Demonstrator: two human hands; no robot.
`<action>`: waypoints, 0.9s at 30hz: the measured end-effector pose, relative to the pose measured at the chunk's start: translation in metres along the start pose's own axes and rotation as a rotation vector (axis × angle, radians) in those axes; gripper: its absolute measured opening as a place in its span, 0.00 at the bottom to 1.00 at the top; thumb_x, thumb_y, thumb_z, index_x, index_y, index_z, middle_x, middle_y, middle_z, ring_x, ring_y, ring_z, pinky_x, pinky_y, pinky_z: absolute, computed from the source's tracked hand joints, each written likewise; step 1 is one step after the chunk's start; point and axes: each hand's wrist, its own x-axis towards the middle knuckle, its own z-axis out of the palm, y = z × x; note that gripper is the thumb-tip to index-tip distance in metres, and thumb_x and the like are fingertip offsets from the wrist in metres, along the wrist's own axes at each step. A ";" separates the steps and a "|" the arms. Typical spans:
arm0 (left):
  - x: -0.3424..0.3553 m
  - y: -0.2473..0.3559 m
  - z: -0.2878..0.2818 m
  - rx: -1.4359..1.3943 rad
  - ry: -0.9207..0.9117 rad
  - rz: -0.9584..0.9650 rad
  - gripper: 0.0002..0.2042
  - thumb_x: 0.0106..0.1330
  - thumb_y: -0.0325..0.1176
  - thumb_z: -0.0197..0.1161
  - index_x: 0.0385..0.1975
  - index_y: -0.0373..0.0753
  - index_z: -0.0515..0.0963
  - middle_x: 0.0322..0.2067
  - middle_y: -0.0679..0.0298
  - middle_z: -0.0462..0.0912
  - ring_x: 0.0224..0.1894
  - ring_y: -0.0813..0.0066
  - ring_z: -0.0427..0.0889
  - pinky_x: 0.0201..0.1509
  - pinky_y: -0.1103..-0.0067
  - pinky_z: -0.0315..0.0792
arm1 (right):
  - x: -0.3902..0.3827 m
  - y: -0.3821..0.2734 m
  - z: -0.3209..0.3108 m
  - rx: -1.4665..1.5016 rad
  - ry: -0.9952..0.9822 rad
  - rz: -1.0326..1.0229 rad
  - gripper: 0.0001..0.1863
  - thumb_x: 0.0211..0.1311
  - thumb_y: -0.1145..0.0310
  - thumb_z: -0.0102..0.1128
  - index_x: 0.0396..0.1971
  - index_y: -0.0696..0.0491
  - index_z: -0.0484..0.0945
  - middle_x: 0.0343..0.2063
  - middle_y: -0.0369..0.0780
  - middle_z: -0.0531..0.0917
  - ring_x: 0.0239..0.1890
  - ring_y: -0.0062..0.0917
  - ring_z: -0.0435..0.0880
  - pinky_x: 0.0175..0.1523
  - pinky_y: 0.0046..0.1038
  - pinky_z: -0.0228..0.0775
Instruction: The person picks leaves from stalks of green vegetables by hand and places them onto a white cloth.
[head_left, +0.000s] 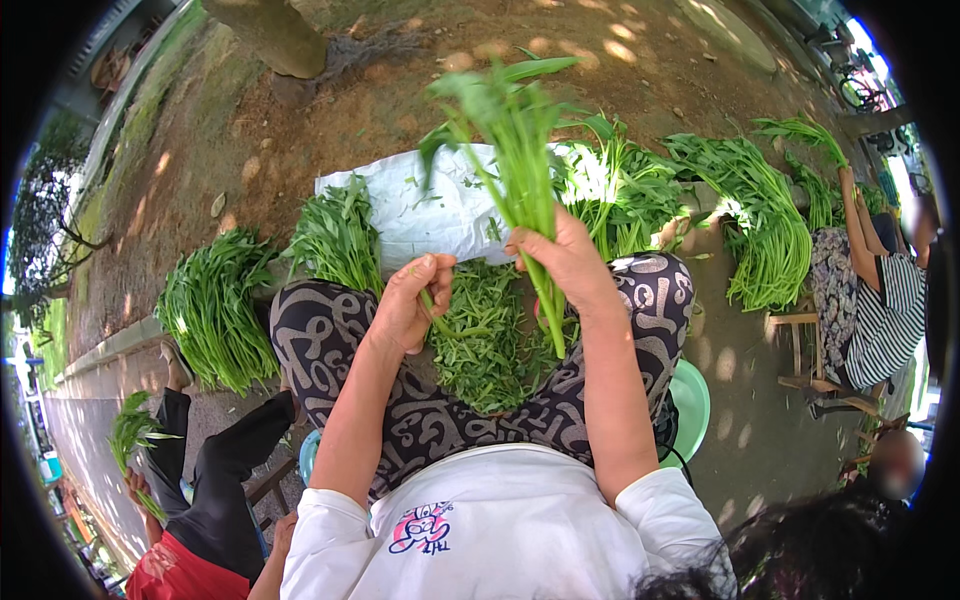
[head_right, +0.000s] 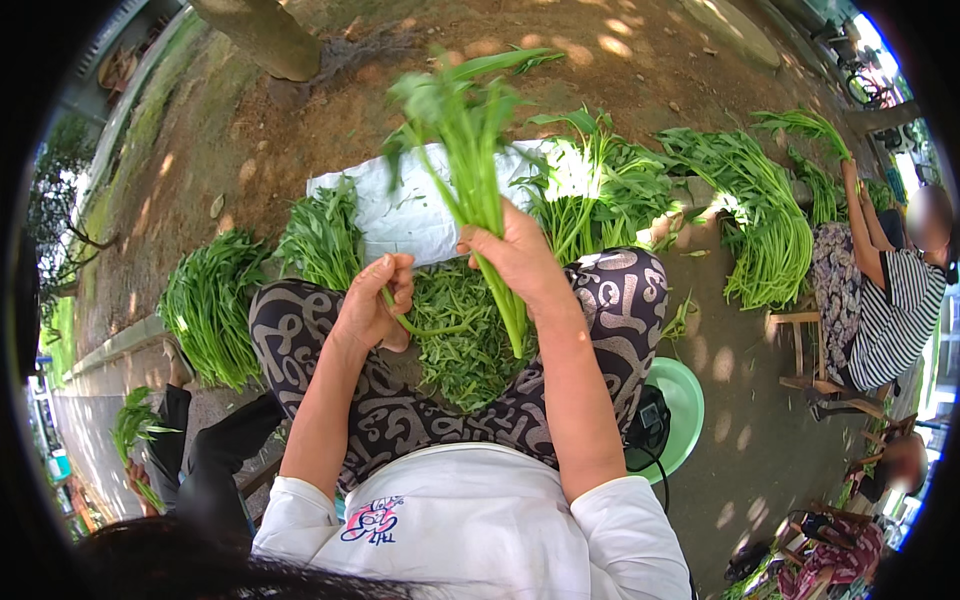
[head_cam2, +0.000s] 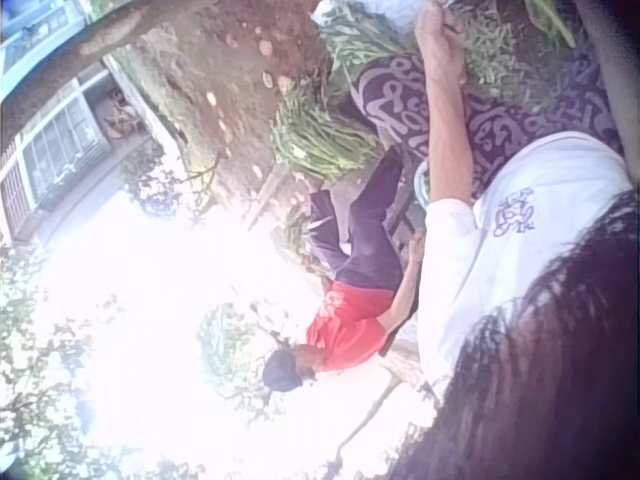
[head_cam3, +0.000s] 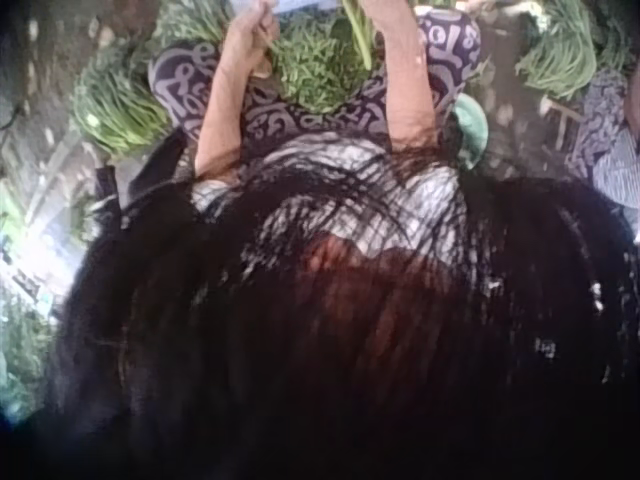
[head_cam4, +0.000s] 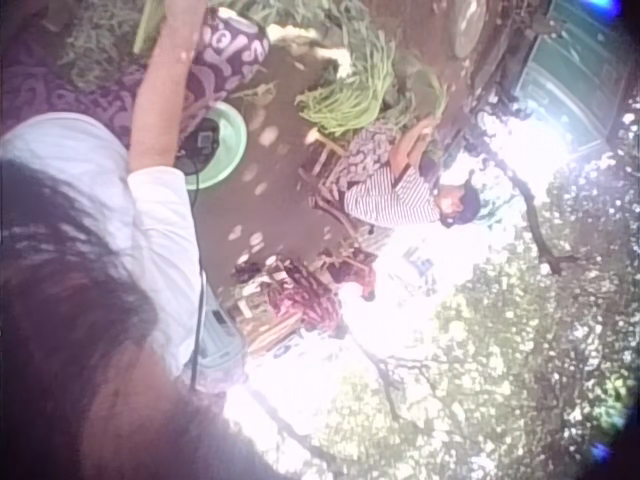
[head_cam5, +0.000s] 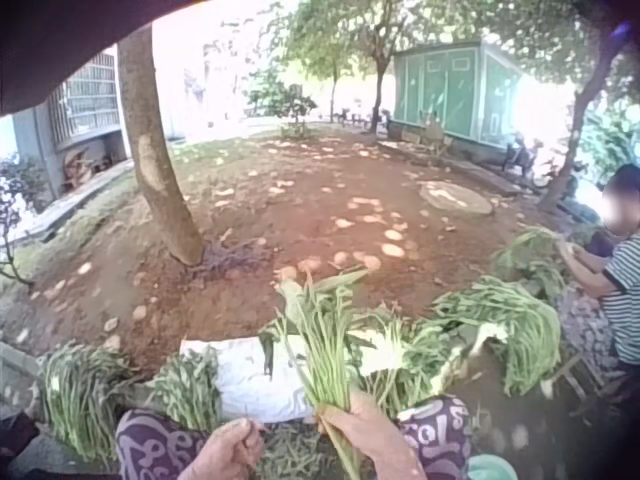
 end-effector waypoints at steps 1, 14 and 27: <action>-0.001 0.002 0.008 0.025 0.036 -0.022 0.18 0.66 0.46 0.57 0.41 0.35 0.72 0.21 0.72 0.66 0.23 0.84 0.61 0.22 0.86 0.56 | 0.001 0.002 0.005 -0.062 -0.008 0.019 0.07 0.61 0.72 0.56 0.38 0.55 0.74 0.28 0.39 0.79 0.29 0.20 0.78 0.33 0.21 0.73; 0.003 -0.008 0.000 0.237 0.271 -0.078 0.21 0.54 0.47 0.70 0.41 0.42 0.72 0.29 0.73 0.71 0.31 0.84 0.66 0.28 0.82 0.59 | -0.001 0.065 0.064 -0.995 -0.231 -0.112 0.20 0.55 0.69 0.60 0.43 0.62 0.65 0.28 0.50 0.81 0.34 0.45 0.81 0.36 0.42 0.72; 0.020 0.001 -0.031 -0.269 0.344 0.083 0.10 0.60 0.38 0.65 0.34 0.40 0.77 0.33 0.68 0.77 0.29 0.79 0.70 0.31 0.81 0.66 | -0.016 0.054 0.087 -0.867 0.072 -0.631 0.16 0.49 0.69 0.65 0.38 0.54 0.72 0.28 0.41 0.77 0.34 0.39 0.77 0.39 0.35 0.69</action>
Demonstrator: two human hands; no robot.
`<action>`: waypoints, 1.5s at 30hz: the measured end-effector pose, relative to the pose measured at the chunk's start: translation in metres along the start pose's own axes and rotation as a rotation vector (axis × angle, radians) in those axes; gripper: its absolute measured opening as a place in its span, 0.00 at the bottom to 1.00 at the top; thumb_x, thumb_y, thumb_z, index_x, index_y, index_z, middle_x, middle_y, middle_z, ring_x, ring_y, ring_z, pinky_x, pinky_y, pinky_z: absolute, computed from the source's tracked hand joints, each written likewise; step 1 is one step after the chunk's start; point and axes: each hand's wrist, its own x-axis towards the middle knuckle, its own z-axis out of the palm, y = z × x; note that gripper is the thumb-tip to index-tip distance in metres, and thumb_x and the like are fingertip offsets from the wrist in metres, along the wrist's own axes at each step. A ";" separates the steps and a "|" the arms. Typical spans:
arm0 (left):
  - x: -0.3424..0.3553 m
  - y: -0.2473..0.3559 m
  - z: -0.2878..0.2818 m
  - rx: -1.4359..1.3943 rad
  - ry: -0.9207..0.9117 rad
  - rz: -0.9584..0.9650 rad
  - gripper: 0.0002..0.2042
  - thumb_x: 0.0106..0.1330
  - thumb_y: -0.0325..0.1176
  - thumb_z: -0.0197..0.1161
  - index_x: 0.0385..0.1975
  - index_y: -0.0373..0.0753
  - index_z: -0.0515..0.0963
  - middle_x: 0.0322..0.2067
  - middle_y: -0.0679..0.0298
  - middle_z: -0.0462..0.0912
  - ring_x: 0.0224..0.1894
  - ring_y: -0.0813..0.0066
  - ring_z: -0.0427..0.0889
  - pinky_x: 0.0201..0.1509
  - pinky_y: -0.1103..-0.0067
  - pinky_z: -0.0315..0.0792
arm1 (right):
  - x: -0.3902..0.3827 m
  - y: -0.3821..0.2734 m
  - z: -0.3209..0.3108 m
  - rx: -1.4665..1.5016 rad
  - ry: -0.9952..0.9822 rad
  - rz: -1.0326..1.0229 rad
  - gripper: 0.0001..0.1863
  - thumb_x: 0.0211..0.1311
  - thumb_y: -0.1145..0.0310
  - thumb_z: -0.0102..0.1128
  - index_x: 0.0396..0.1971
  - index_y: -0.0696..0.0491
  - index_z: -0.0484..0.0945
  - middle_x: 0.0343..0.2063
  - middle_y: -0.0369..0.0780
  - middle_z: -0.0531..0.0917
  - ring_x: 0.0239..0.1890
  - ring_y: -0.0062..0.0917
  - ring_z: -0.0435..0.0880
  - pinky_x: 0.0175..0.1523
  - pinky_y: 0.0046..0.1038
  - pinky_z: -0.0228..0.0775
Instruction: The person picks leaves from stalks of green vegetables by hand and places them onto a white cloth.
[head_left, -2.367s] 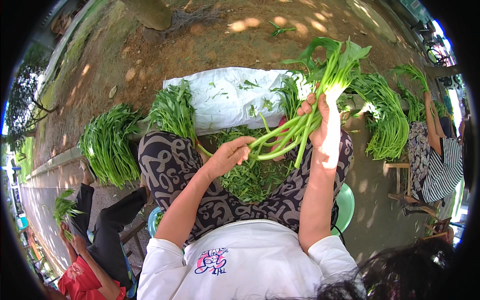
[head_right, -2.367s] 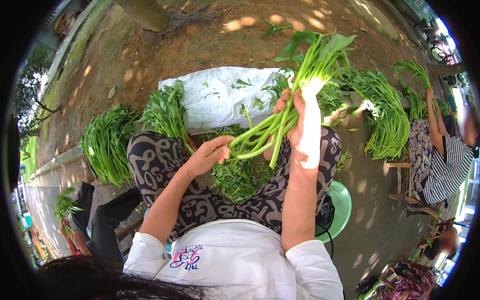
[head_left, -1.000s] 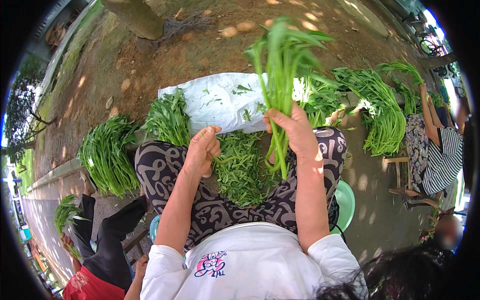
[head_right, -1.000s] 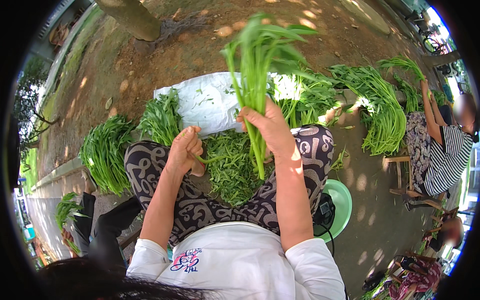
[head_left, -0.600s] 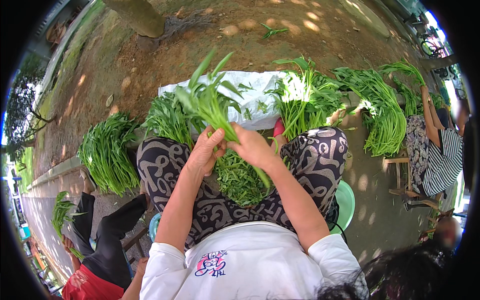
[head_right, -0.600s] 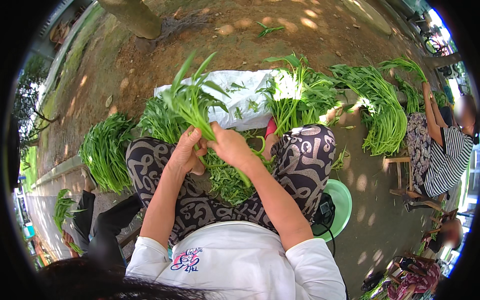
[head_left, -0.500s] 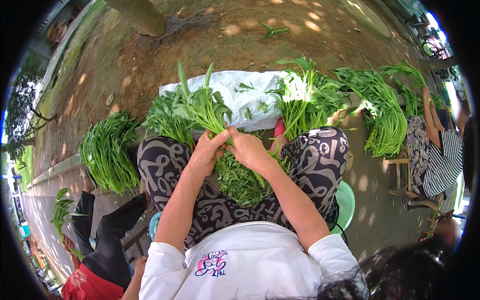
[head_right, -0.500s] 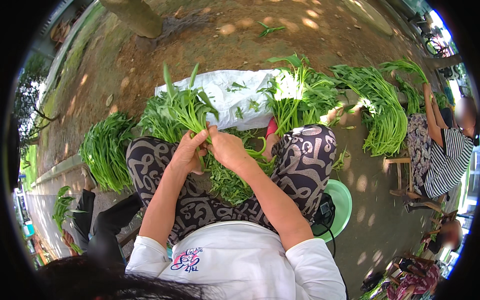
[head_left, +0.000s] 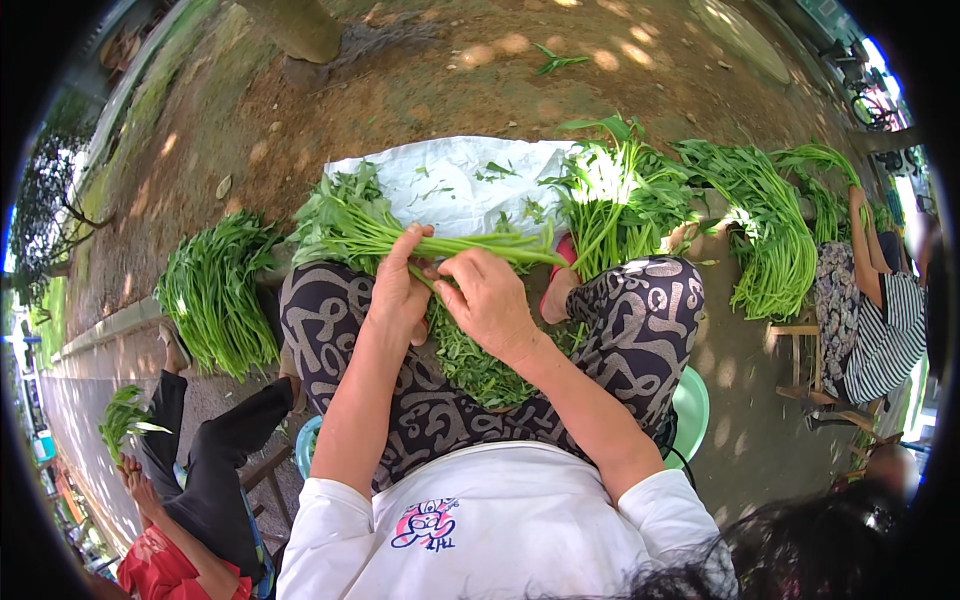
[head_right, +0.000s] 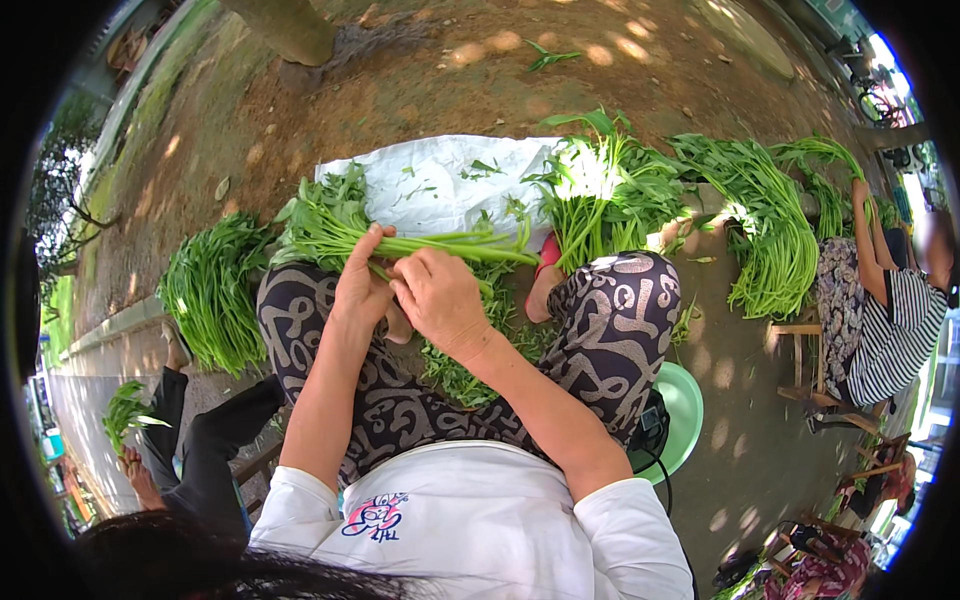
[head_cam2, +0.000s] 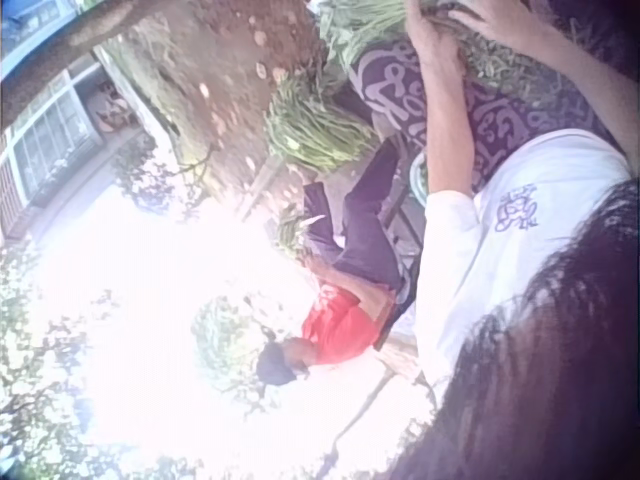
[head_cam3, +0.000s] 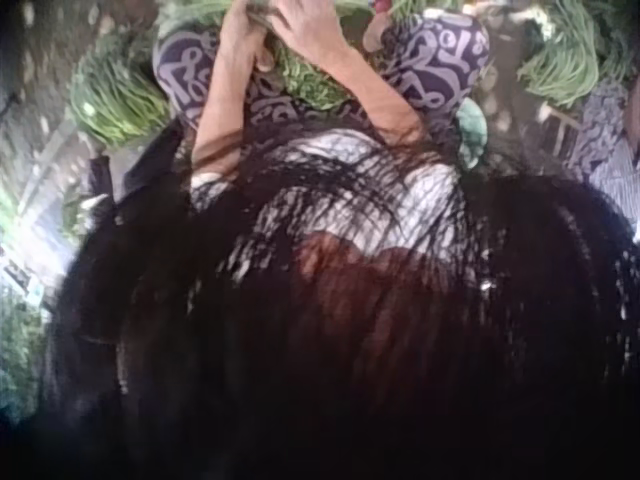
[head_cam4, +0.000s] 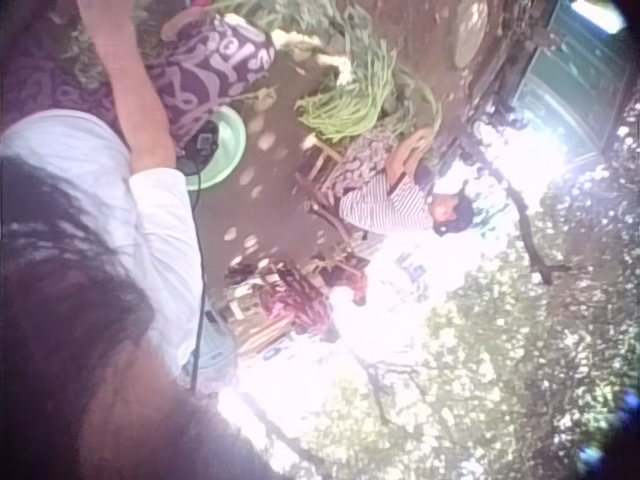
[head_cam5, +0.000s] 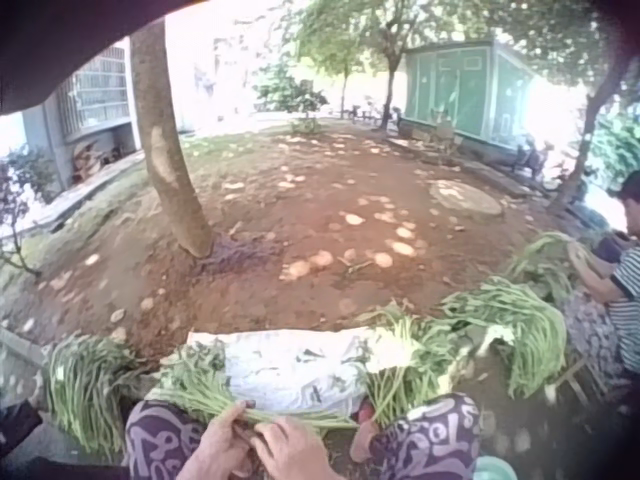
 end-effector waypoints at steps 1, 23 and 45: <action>-0.004 0.005 0.009 -0.044 -0.004 -0.011 0.09 0.60 0.38 0.65 0.34 0.41 0.77 0.33 0.68 0.77 0.29 0.79 0.70 0.29 0.82 0.66 | -0.005 0.000 0.003 0.054 -0.056 0.056 0.15 0.49 0.70 0.65 0.36 0.54 0.73 0.27 0.41 0.76 0.33 0.39 0.76 0.38 0.35 0.69; -0.001 0.303 -0.005 0.934 0.427 1.153 0.17 0.55 0.46 0.64 0.32 0.36 0.79 0.29 0.60 0.82 0.28 0.69 0.75 0.36 0.72 0.68 | 0.005 0.001 -0.012 0.713 -0.445 0.470 0.13 0.65 0.69 0.49 0.46 0.60 0.70 0.26 0.38 0.76 0.29 0.20 0.77 0.36 0.23 0.68; 0.090 0.020 -0.153 1.918 0.471 0.016 0.27 0.48 0.50 0.65 0.44 0.36 0.75 0.41 0.49 0.80 0.47 0.51 0.78 0.49 0.63 0.73 | 0.011 0.001 -0.024 0.602 -0.403 0.582 0.12 0.63 0.69 0.53 0.42 0.60 0.70 0.25 0.36 0.76 0.27 0.17 0.76 0.34 0.20 0.69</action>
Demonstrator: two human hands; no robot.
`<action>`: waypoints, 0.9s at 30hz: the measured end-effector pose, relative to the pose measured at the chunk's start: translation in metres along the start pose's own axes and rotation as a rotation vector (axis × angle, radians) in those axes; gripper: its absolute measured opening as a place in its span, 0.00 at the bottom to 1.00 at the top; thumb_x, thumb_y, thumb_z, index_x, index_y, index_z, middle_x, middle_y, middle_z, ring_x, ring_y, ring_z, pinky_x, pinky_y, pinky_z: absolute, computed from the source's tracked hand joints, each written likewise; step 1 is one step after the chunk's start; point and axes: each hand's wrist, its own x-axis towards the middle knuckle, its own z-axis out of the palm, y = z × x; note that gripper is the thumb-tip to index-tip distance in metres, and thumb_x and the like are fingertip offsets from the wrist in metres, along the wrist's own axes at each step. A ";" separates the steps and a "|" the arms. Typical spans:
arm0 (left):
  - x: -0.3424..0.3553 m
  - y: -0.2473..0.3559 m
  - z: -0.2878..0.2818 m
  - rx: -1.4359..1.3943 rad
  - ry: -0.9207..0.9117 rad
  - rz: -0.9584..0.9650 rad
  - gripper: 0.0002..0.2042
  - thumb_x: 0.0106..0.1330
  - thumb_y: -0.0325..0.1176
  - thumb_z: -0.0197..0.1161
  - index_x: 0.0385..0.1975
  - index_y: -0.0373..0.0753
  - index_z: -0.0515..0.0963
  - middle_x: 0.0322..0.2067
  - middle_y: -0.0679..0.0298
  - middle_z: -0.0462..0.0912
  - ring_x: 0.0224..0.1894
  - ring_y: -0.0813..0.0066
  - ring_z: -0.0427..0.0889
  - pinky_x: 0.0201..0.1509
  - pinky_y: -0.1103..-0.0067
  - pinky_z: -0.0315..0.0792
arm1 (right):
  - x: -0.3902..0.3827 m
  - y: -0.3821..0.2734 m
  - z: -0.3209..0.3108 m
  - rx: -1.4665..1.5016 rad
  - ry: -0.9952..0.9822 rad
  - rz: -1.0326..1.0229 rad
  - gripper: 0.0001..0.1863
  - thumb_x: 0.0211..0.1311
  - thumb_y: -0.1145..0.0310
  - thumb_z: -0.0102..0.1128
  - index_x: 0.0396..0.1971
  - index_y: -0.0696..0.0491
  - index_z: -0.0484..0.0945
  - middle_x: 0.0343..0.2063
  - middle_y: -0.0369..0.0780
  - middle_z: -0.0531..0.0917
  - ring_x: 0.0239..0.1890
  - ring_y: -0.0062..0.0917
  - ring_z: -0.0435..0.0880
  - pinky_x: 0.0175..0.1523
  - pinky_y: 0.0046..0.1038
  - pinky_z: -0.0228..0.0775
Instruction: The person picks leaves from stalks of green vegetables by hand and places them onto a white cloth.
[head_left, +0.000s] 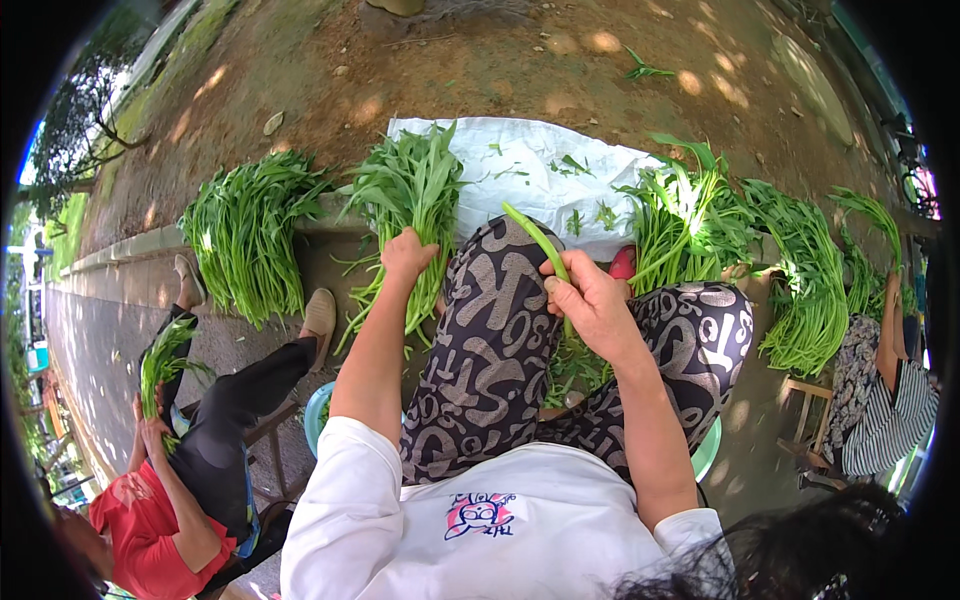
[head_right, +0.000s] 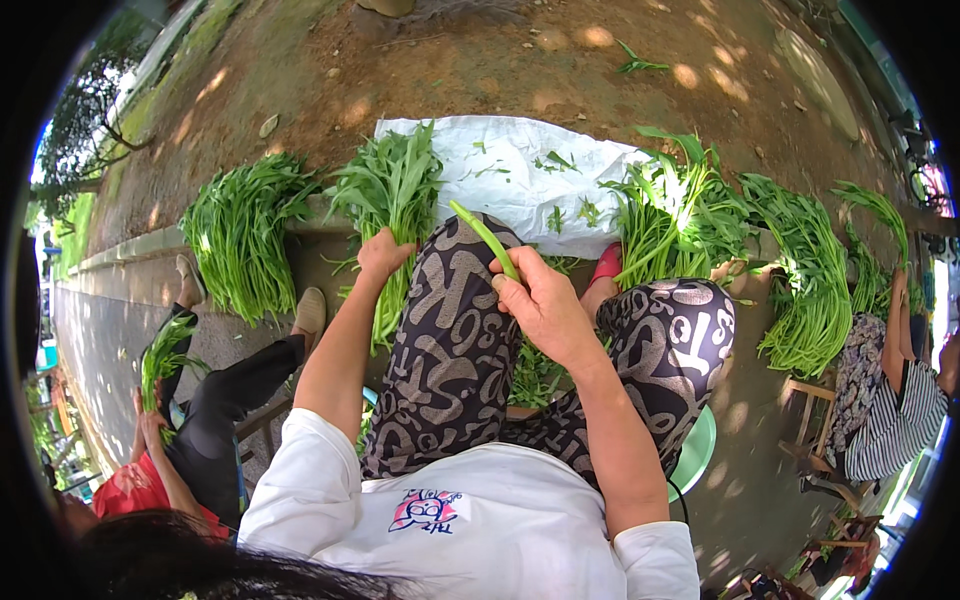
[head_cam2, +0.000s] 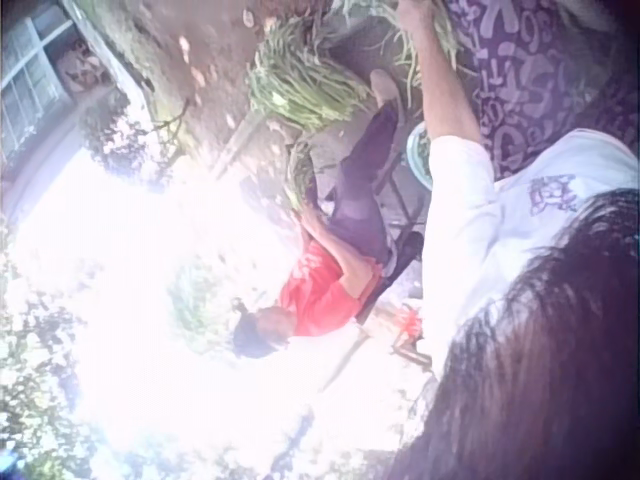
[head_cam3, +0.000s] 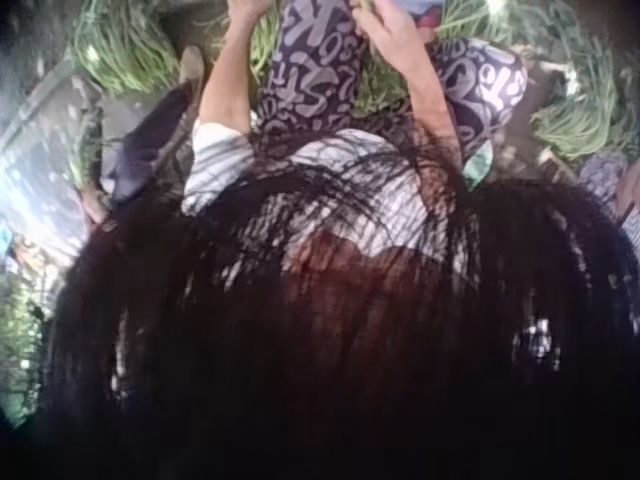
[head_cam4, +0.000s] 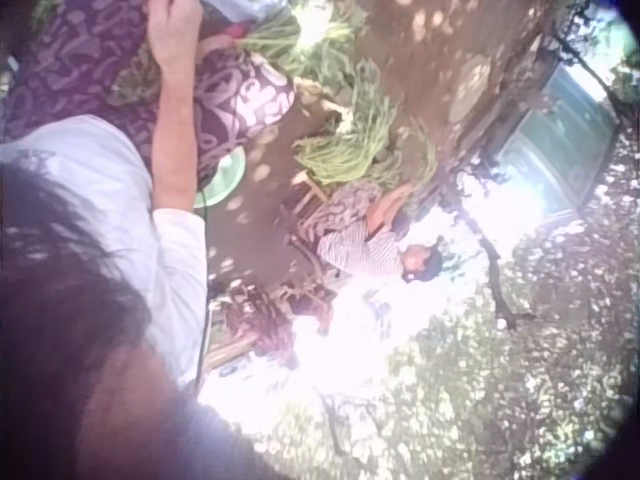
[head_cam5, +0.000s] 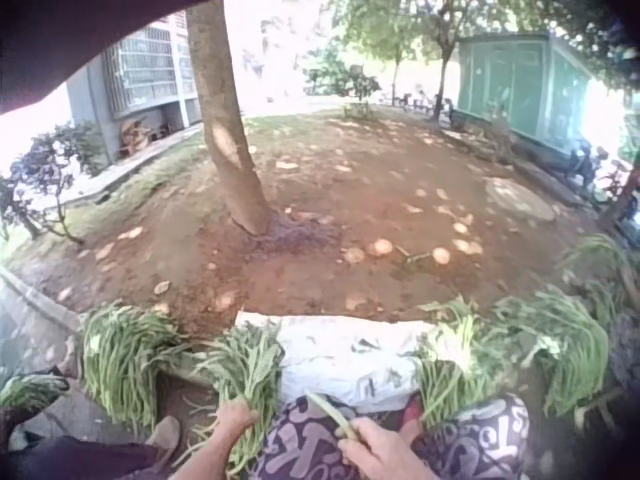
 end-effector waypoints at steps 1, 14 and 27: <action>0.005 -0.005 0.003 -0.071 0.007 0.004 0.32 0.44 0.50 0.69 0.45 0.33 0.73 0.40 0.48 0.80 0.45 0.50 0.78 0.49 0.63 0.72 | 0.001 0.001 0.001 0.020 -0.007 -0.005 0.12 0.63 0.69 0.53 0.42 0.60 0.70 0.25 0.36 0.76 0.27 0.17 0.77 0.34 0.21 0.69; -0.007 -0.025 -0.024 -0.736 0.202 0.161 0.25 0.53 0.40 0.67 0.47 0.30 0.72 0.36 0.57 0.78 0.33 0.73 0.77 0.35 0.78 0.73 | 0.004 0.002 -0.001 0.253 -0.092 -0.064 0.14 0.66 0.70 0.52 0.48 0.60 0.70 0.30 0.34 0.76 0.32 0.16 0.77 0.40 0.18 0.70; -0.234 0.094 -0.097 -1.521 -0.038 0.452 0.08 0.66 0.27 0.56 0.43 0.36 0.73 0.36 0.65 0.79 0.34 0.80 0.77 0.39 0.83 0.72 | 0.006 0.005 -0.016 0.721 -0.138 -0.013 0.17 0.60 0.64 0.61 0.45 0.58 0.76 0.29 0.34 0.80 0.30 0.16 0.77 0.35 0.20 0.72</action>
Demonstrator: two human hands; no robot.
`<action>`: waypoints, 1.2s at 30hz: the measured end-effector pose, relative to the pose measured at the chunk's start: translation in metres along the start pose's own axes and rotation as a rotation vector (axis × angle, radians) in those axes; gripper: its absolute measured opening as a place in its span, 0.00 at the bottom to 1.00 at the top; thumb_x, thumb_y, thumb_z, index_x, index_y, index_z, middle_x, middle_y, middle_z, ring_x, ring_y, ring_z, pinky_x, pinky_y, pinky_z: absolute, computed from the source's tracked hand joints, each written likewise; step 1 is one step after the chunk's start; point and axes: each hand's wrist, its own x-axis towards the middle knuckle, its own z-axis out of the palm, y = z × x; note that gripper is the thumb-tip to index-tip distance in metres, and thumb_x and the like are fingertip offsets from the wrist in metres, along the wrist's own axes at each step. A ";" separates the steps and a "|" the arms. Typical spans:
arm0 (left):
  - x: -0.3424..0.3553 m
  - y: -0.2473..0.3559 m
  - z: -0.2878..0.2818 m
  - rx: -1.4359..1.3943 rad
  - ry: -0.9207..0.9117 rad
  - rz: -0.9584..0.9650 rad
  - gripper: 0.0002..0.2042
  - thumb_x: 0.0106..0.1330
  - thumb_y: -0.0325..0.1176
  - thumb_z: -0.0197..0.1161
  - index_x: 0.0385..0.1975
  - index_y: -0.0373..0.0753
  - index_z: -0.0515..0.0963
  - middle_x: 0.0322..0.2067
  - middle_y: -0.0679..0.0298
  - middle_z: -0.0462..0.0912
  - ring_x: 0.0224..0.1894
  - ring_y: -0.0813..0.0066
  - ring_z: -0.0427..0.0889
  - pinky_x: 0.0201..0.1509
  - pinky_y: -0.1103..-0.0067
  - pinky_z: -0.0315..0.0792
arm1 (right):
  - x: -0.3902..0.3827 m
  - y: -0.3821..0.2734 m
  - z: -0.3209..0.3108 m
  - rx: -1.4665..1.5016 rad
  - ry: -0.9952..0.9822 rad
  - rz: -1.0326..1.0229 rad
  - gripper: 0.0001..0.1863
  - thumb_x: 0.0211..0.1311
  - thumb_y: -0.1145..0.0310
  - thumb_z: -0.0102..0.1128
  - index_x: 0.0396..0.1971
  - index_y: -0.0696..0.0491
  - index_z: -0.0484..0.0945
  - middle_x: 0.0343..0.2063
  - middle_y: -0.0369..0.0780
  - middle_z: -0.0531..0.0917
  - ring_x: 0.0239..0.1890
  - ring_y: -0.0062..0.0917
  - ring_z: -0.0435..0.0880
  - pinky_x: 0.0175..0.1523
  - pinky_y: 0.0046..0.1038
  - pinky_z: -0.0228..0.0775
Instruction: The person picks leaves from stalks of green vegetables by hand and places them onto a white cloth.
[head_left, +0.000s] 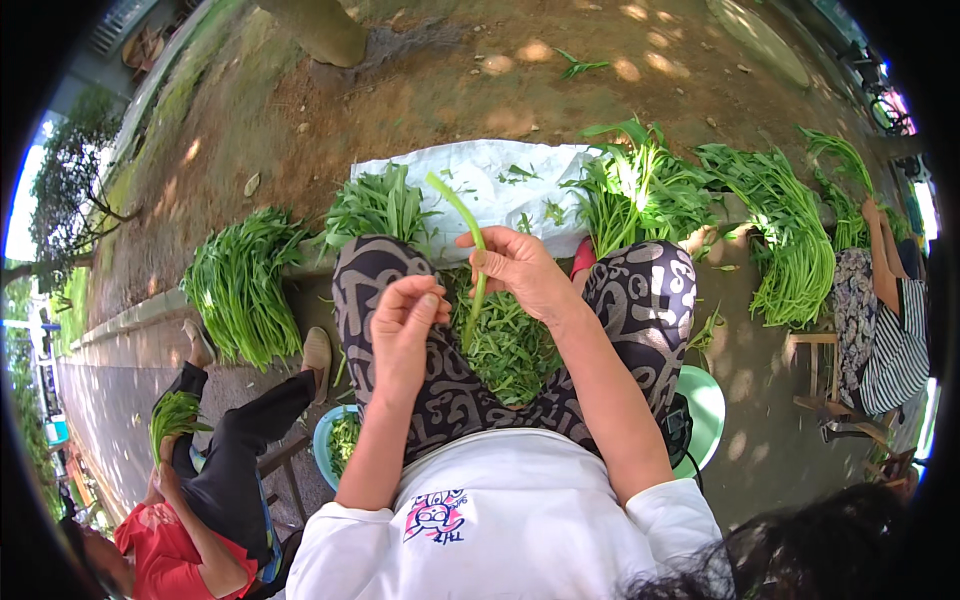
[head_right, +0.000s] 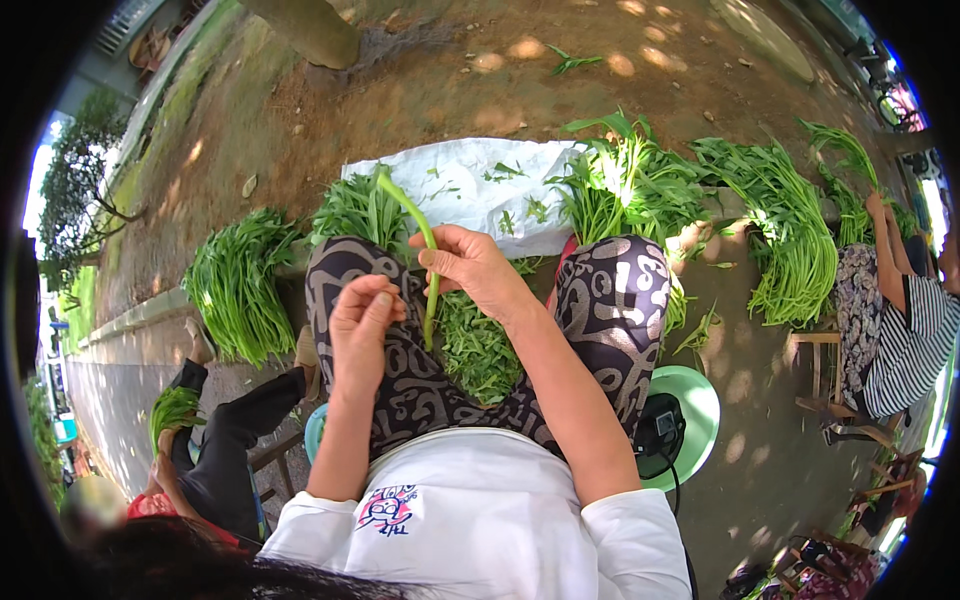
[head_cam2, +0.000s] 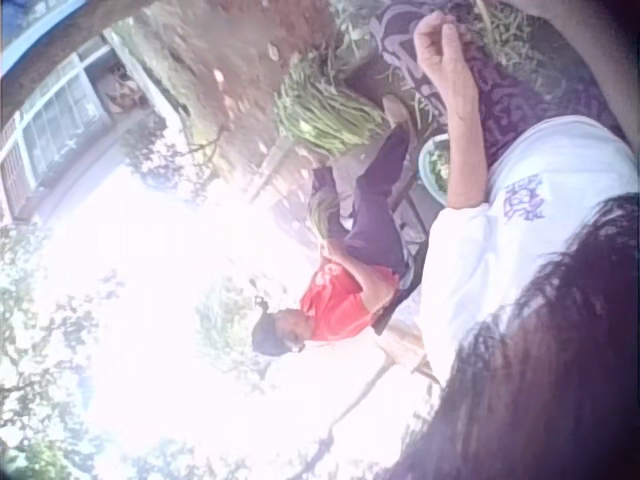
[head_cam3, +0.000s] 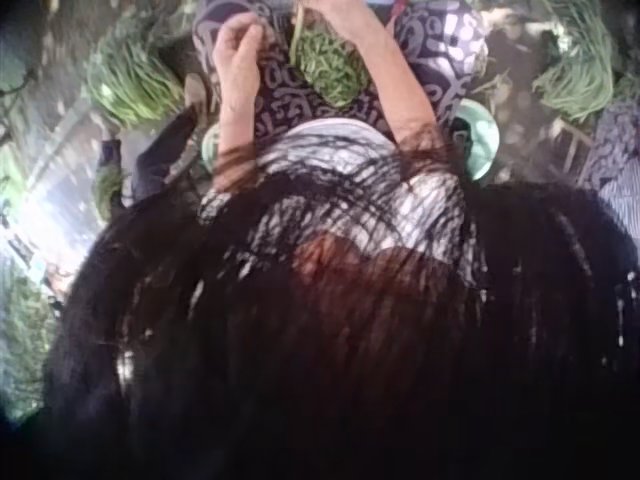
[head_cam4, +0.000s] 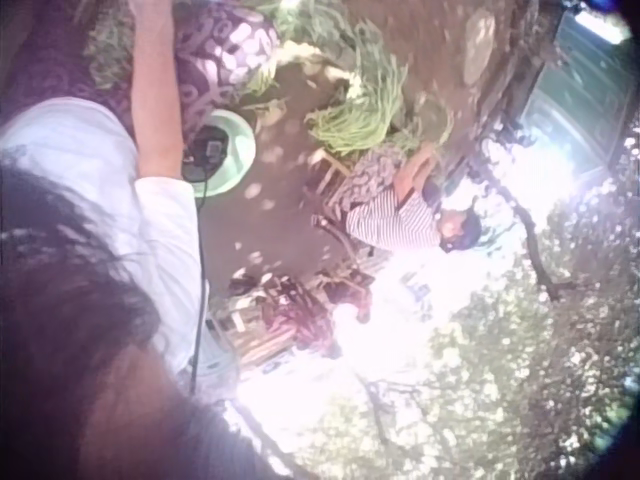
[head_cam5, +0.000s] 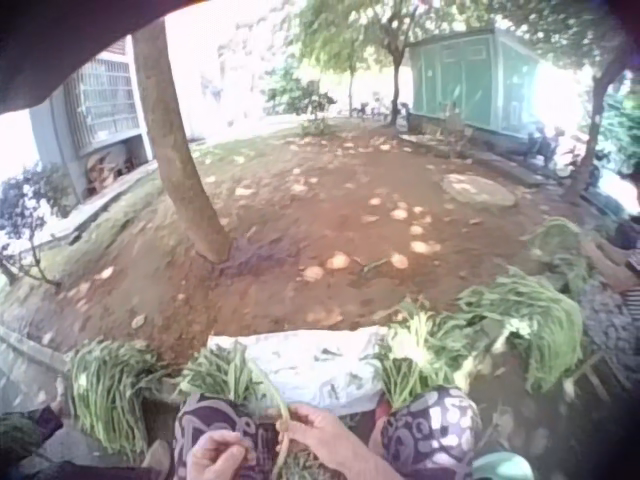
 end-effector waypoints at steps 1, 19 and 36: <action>-0.003 -0.003 0.004 0.047 0.019 -0.038 0.11 0.67 0.29 0.56 0.47 0.35 0.73 0.37 0.65 0.79 0.35 0.81 0.76 0.39 0.83 0.72 | -0.002 -0.006 0.002 -0.104 -0.064 0.020 0.16 0.59 0.65 0.62 0.44 0.58 0.77 0.28 0.33 0.80 0.29 0.16 0.77 0.35 0.20 0.71; 0.026 0.025 -0.052 -0.501 -0.016 0.050 0.14 0.69 0.33 0.54 0.51 0.36 0.71 0.39 0.64 0.78 0.42 0.73 0.78 0.48 0.74 0.77 | -0.010 0.015 -0.013 -0.778 -0.197 -0.212 0.10 0.58 0.74 0.54 0.40 0.58 0.78 0.32 0.40 0.78 0.35 0.28 0.80 0.43 0.26 0.70; 0.013 0.003 -0.052 -0.175 0.026 0.047 0.07 0.66 0.24 0.56 0.41 0.37 0.70 0.38 0.60 0.78 0.43 0.68 0.80 0.49 0.74 0.77 | -0.005 0.034 0.000 -1.044 0.125 -0.244 0.06 0.57 0.68 0.56 0.30 0.54 0.79 0.29 0.42 0.78 0.35 0.40 0.77 0.40 0.36 0.68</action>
